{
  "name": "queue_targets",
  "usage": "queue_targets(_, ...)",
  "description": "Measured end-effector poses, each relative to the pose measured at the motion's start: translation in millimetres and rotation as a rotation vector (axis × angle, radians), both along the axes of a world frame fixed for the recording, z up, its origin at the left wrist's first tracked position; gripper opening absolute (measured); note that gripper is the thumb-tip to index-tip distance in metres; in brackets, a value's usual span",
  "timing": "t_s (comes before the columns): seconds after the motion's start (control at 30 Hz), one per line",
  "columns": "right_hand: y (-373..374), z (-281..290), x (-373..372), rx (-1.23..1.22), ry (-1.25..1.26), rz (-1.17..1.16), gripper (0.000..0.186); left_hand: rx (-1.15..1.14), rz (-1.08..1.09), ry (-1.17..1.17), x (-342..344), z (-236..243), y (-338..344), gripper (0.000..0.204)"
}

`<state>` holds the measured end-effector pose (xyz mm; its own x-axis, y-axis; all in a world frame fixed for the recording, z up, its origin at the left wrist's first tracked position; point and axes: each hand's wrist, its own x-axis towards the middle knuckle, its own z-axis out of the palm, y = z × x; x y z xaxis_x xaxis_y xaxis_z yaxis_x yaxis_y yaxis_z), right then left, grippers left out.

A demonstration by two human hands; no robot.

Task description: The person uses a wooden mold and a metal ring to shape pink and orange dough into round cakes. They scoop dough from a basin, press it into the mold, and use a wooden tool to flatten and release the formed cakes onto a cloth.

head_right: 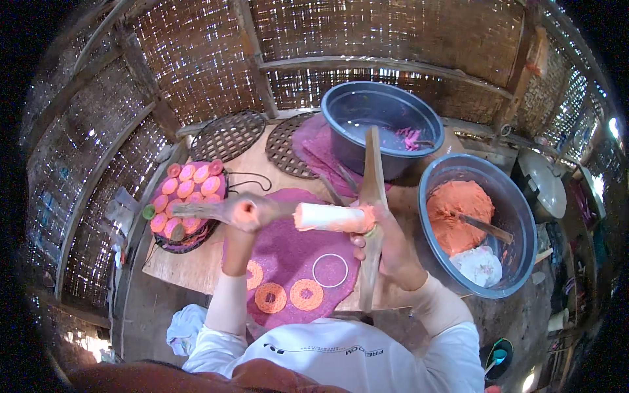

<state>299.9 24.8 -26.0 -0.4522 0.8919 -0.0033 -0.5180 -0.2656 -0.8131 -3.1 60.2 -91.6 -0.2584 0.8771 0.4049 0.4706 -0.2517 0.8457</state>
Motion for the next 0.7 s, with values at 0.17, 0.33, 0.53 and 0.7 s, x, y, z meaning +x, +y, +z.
queue_targets(0.17, -9.4, 25.2, -33.9, 0.539, -0.453, -0.159, 0.058, 0.205, -0.099, 0.579, 35.3, 58.5, -71.7, 0.032)
queue_targets(0.33, -30.4, 57.6, -52.5, 0.896, -0.7, -0.092, 0.081, 0.21, -0.204, 0.634, 23.6, 69.0, -92.7, 0.043)
queue_targets(0.53, -63.6, 25.9, -75.5, 1.029, -0.87, 0.009, 0.088, -0.003, -0.313, 0.415, 50.8, 38.6, -126.2, 0.04)
queue_targets(0.7, -85.7, -13.5, -68.2, 0.785, -0.638, 0.037, 0.08, -0.225, -0.4, 0.397, 46.9, 9.9, -143.5, 0.035)
